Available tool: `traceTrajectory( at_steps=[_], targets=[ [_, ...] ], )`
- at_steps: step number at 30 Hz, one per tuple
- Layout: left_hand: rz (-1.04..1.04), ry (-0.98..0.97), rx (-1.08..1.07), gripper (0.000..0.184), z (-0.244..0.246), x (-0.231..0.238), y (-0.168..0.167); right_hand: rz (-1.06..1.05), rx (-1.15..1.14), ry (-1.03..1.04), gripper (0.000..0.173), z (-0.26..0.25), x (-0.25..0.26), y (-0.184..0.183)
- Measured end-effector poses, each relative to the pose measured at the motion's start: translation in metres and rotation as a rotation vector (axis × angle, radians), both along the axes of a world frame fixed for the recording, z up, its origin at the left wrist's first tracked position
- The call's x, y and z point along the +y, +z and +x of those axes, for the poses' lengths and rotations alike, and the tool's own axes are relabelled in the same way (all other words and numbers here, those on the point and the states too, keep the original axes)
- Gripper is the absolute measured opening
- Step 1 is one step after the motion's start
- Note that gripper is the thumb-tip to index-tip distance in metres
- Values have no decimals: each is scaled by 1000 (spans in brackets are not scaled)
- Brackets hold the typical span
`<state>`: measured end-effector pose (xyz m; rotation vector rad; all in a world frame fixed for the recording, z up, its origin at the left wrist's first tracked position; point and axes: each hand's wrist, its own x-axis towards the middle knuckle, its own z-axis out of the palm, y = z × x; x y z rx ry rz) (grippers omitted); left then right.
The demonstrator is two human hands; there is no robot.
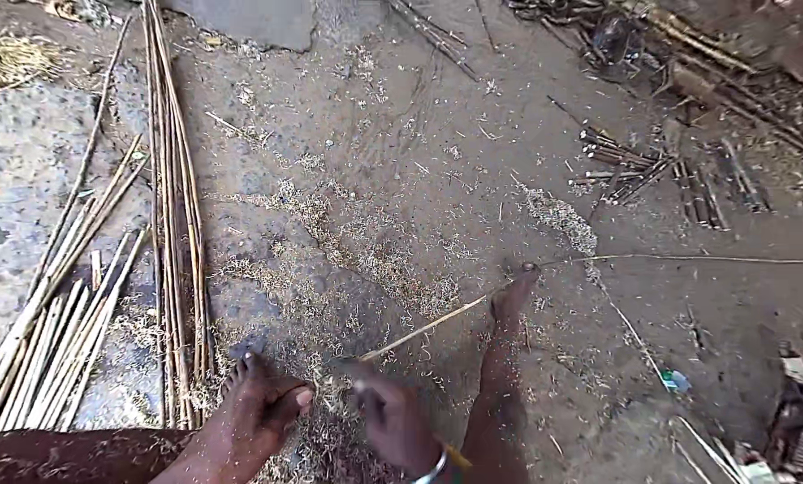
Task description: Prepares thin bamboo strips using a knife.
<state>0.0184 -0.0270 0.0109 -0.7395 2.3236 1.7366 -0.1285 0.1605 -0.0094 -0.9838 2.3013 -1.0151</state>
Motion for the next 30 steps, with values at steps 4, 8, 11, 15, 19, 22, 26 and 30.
traceTrajectory(
  at_steps=[4, 8, 11, 15, 19, 22, 26, 30],
  targets=[
    [-184, -68, 27, 37, 5, 4, 11, 485, -21, -248, 37, -206, 82, -69],
    [-69, 11, -37, 34, -4, 2, 11, 352, -75, -353, 42, -126, 48, -53],
    [150, 70, -180, 31, -4, 2, 10, -29, -68, -156, 47, 58, -17, 6],
    [137, 27, -80, 32, -5, -1, 8, -84, -29, 20, 39, 13, -4, 2],
    [50, -14, -80, 33, 1, -2, 17, 336, -44, -236, 39, -163, 65, -49],
    [345, 108, -162, 27, -8, 2, 24, 326, -69, -375, 43, -136, 55, -54],
    [546, 245, -281, 24, -11, 5, 28, -104, -35, -200, 44, 66, -18, -1],
    [498, 106, -184, 25, -17, 2, 26, -69, -12, 53, 41, 10, 9, 5]
  ],
)
